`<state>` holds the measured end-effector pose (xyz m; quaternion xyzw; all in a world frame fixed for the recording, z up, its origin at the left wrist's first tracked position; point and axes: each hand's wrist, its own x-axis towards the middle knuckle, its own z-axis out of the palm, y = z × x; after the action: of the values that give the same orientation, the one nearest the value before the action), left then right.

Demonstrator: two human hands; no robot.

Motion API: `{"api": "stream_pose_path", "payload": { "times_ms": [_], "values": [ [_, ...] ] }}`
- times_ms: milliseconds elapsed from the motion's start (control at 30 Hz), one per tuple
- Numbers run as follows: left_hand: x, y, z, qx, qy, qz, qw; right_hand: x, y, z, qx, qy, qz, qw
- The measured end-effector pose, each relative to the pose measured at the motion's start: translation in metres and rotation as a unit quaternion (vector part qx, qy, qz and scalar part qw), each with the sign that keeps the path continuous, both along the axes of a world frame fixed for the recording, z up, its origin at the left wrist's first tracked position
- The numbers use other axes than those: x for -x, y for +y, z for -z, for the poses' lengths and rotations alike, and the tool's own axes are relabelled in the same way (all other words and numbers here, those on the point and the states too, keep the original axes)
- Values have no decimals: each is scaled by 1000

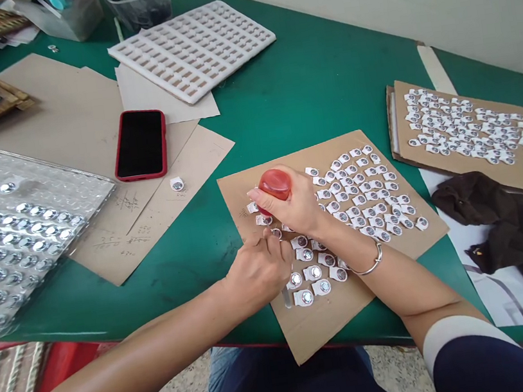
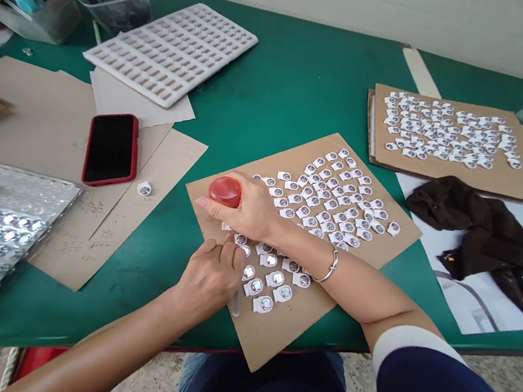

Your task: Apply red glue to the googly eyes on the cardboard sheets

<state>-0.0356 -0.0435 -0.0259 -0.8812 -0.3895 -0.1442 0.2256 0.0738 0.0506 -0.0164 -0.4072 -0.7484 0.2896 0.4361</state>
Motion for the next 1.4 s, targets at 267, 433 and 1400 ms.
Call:
{"api": "stream_pose_path", "payload": {
  "times_ms": [267, 433, 1400],
  "values": [
    [0, 1, -1, -13, 12, -5, 1000, 0, 1, 1, 6, 0, 5, 1000],
    [0, 1, 0, -12, 7, -4, 1000, -1, 1, 1, 14, 3, 3, 1000],
    [2, 3, -3, 14, 2, 5, 1000, -1, 8, 3, -19, 3, 28, 999]
  ]
}}
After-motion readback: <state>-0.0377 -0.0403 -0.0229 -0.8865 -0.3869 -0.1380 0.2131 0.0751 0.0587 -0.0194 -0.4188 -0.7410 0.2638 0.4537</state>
